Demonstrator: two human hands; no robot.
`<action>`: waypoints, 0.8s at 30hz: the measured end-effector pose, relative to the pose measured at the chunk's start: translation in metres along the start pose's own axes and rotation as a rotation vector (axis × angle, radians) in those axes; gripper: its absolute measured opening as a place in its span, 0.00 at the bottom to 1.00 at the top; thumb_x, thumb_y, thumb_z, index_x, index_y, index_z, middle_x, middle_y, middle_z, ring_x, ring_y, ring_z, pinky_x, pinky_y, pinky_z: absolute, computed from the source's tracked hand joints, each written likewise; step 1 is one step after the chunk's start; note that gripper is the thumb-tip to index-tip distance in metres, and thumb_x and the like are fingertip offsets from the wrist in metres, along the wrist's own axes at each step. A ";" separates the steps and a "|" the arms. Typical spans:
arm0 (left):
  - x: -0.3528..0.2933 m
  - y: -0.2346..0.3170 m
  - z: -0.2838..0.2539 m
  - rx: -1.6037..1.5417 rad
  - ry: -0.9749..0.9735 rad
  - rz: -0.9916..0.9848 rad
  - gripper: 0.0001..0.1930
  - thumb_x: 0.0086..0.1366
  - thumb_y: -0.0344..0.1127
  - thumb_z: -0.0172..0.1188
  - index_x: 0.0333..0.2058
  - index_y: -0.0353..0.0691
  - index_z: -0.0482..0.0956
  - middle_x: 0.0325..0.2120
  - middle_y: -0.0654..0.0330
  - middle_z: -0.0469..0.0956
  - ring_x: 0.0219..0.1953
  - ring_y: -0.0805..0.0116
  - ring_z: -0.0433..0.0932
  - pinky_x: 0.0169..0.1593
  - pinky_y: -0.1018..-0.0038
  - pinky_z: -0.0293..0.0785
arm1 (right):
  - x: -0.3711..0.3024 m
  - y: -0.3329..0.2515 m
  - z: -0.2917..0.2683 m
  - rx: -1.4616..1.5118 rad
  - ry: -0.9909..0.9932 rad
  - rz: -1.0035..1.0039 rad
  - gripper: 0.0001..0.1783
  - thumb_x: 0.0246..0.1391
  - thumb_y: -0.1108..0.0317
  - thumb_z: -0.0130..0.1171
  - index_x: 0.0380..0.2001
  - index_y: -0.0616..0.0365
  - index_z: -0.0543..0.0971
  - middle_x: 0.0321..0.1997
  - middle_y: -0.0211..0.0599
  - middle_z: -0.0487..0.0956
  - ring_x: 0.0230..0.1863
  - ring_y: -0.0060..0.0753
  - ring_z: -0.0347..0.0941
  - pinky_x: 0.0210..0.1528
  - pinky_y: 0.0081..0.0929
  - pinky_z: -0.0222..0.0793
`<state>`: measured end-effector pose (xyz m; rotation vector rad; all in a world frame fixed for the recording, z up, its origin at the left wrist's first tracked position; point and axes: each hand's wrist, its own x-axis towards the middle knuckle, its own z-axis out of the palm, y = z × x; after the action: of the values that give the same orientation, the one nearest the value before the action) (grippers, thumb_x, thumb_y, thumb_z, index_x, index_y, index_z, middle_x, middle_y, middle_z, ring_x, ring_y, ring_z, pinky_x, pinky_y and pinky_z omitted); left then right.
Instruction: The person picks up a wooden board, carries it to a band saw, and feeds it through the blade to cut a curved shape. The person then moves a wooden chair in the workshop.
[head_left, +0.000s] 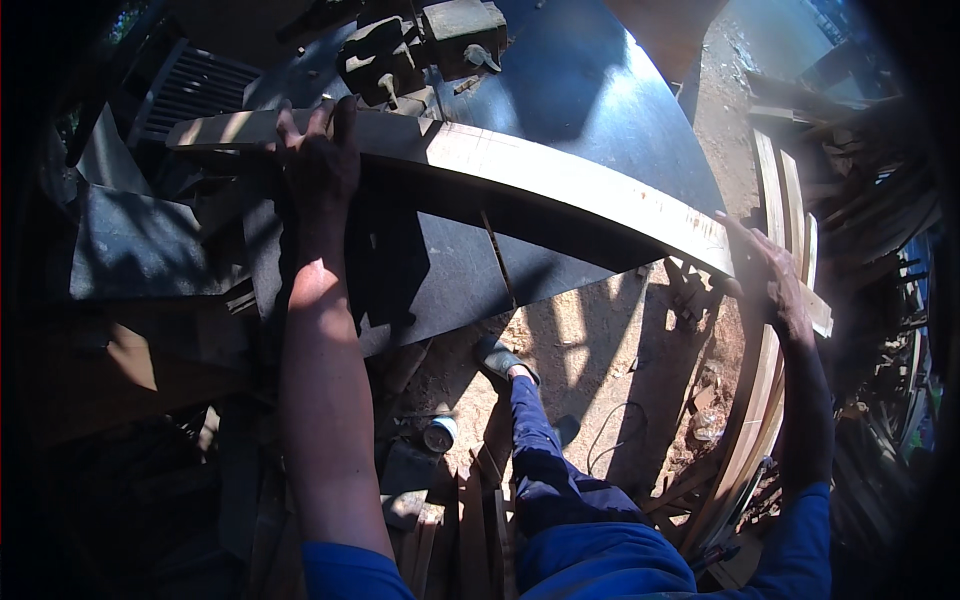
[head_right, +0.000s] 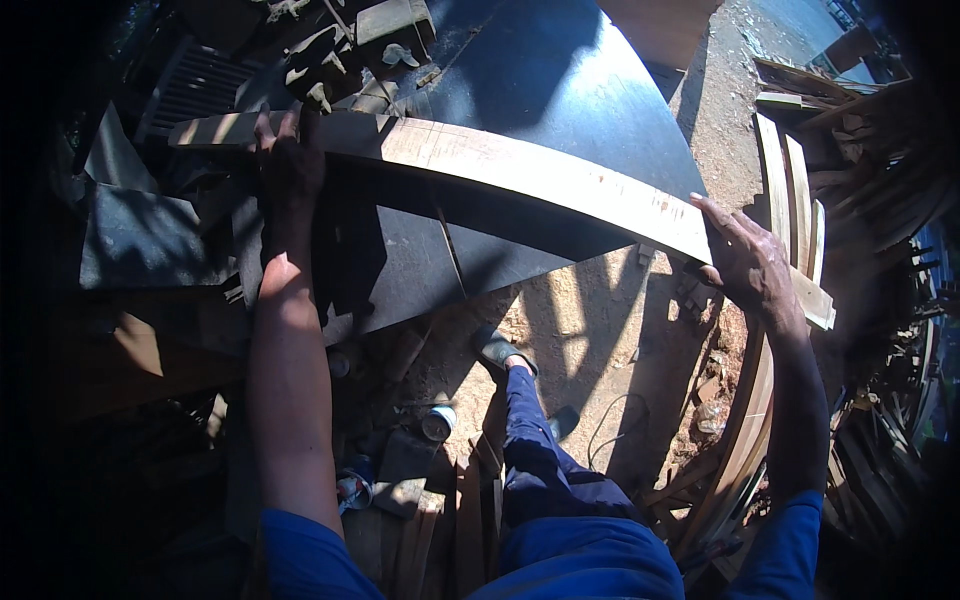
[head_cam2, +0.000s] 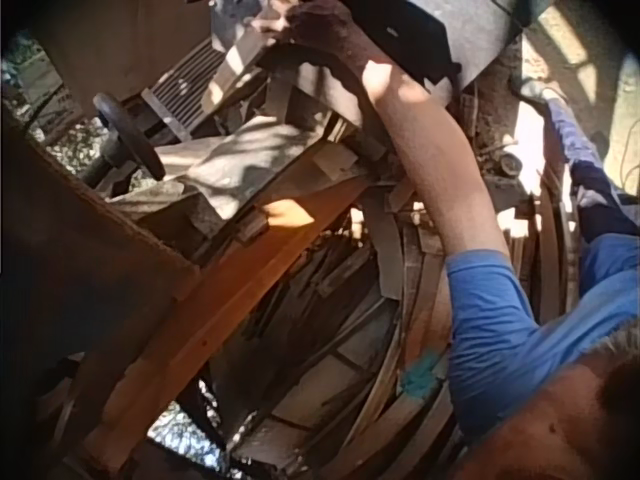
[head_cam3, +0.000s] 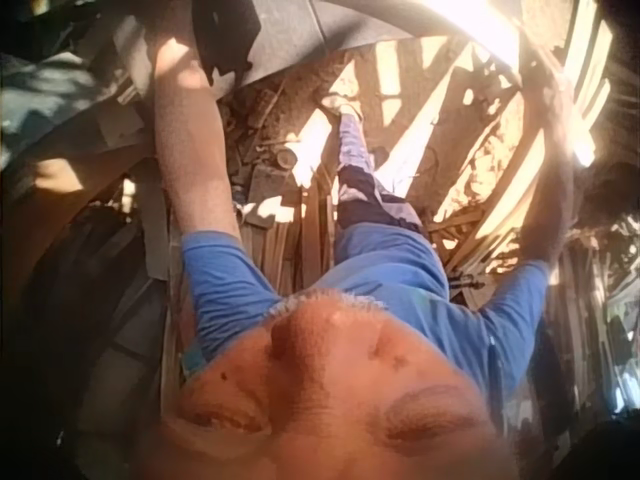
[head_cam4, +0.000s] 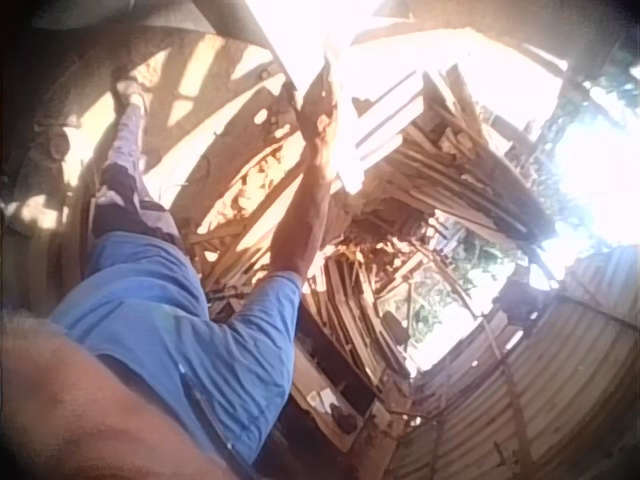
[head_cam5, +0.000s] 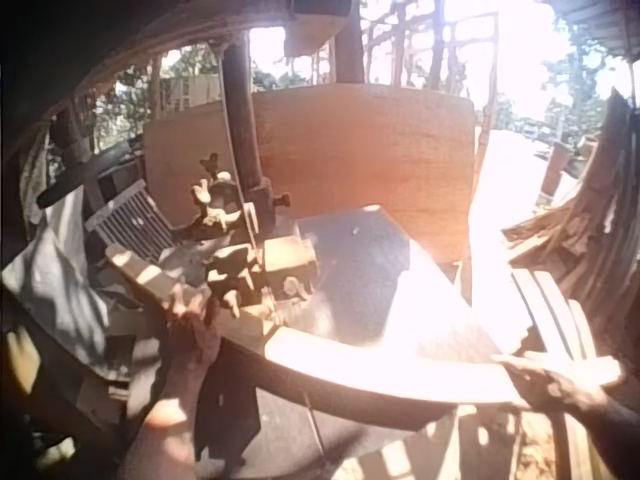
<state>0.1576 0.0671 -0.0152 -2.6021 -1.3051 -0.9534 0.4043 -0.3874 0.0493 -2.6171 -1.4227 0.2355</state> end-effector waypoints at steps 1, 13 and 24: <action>0.000 0.000 -0.001 0.018 -0.009 0.022 0.28 0.73 0.59 0.44 0.56 0.45 0.78 0.64 0.39 0.62 0.64 0.36 0.62 0.67 0.51 0.58 | 0.000 0.000 -0.001 -0.003 0.001 -0.003 0.50 0.36 0.69 0.75 0.67 0.40 0.67 0.42 0.45 0.80 0.41 0.49 0.78 0.45 0.42 0.75; 0.003 -0.011 0.016 -0.088 0.108 0.051 0.25 0.71 0.57 0.48 0.52 0.44 0.80 0.60 0.36 0.67 0.66 0.42 0.62 0.68 0.50 0.53 | 0.001 -0.002 -0.001 0.020 0.023 -0.049 0.51 0.34 0.71 0.75 0.66 0.41 0.68 0.43 0.45 0.80 0.42 0.50 0.78 0.45 0.42 0.75; 0.003 -0.012 0.014 -0.037 0.072 0.109 0.21 0.72 0.54 0.47 0.50 0.51 0.82 0.56 0.47 0.75 0.67 0.45 0.62 0.67 0.43 0.50 | 0.004 -0.001 0.000 0.004 0.031 -0.070 0.51 0.35 0.71 0.76 0.66 0.41 0.67 0.40 0.43 0.78 0.40 0.48 0.78 0.43 0.41 0.74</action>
<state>0.1566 0.0815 -0.0272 -2.6089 -1.1268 -1.0523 0.4051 -0.3836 0.0494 -2.5510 -1.4983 0.1889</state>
